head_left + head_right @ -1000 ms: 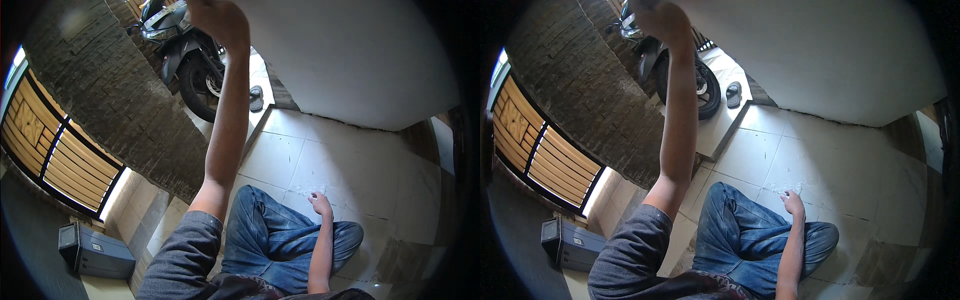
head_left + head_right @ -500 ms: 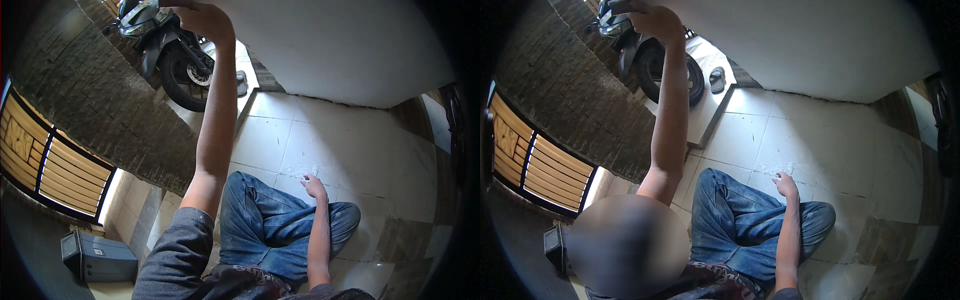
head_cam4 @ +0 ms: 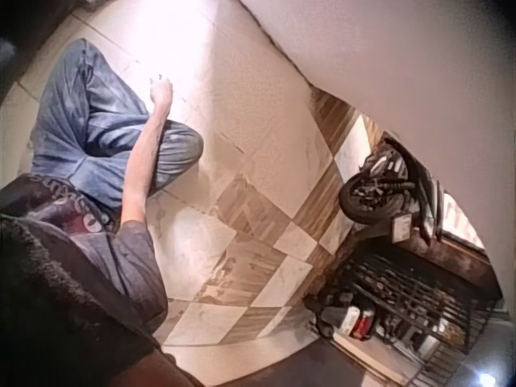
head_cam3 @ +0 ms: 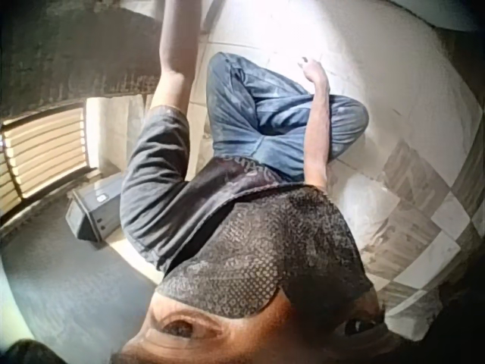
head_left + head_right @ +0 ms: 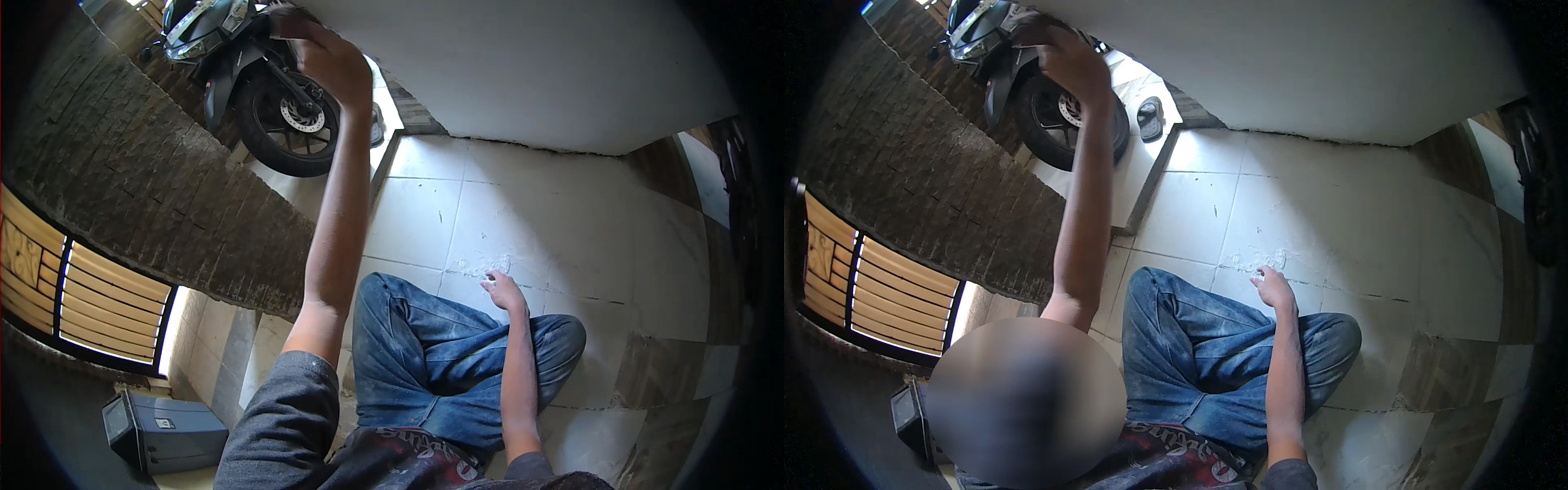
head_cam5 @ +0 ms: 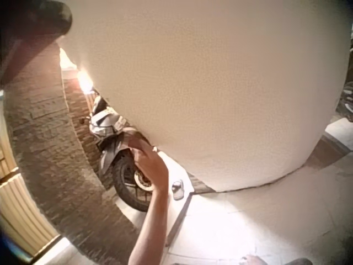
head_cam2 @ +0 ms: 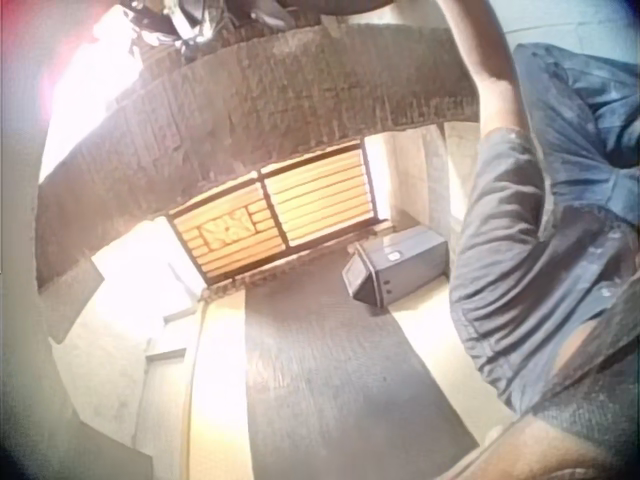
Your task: Sand the corner and edges of a white wall using sandpaper.
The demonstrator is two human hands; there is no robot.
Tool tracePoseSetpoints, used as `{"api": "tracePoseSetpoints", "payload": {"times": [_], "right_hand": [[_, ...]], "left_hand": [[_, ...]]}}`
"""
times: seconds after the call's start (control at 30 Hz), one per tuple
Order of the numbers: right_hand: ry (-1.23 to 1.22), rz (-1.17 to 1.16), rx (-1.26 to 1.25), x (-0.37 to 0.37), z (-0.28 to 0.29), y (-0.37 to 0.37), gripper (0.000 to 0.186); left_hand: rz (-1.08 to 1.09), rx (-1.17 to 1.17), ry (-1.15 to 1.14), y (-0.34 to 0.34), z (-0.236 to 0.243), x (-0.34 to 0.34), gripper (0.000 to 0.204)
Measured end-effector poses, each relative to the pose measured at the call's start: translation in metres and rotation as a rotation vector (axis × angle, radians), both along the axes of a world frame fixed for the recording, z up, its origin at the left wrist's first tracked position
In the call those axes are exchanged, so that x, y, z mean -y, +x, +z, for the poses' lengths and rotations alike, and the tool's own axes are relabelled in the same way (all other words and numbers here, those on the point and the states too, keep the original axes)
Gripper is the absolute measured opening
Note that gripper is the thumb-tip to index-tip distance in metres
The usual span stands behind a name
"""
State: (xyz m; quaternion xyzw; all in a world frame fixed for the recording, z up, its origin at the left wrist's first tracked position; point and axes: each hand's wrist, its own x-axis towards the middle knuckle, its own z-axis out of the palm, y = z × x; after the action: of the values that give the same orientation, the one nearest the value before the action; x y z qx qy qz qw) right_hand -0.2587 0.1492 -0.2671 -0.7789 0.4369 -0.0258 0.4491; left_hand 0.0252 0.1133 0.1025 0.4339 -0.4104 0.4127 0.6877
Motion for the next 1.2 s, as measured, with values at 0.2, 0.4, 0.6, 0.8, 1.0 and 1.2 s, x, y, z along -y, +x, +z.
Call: {"api": "tracePoseSetpoints", "payload": {"times": [0.2, 0.4, 0.6, 0.8, 1.0, 1.2], "right_hand": [[0.037, 0.041, -0.055, -0.003, 0.002, 0.003, 0.043], [0.043, -0.004, -0.053, 0.001, 0.007, -0.002, 0.043], [0.047, 0.043, -0.052, -0.001, 0.013, 0.004, 0.043], [0.038, -0.041, 0.001, 0.001, 0.014, 0.001, 0.042], [0.059, 0.009, 0.016, 0.0, 0.001, 0.008, 0.043], [-0.082, -0.585, 0.65, 0.014, 0.006, 0.005, 0.06]], "left_hand": [[-0.137, -0.775, 0.67, -0.027, -0.081, 0.042, 0.044], [-0.232, -0.513, 0.077, -0.035, -0.056, 0.082, 0.067], [-0.042, -0.734, 0.411, -0.061, -0.093, 0.097, 0.071], [-0.001, -0.546, 0.191, -0.028, -0.106, 0.133, 0.073], [0.641, -0.274, 0.644, -0.009, -0.139, 0.163, 0.057], [-0.463, -0.103, 1.402, -0.085, -0.196, 0.072, 0.032]]}}
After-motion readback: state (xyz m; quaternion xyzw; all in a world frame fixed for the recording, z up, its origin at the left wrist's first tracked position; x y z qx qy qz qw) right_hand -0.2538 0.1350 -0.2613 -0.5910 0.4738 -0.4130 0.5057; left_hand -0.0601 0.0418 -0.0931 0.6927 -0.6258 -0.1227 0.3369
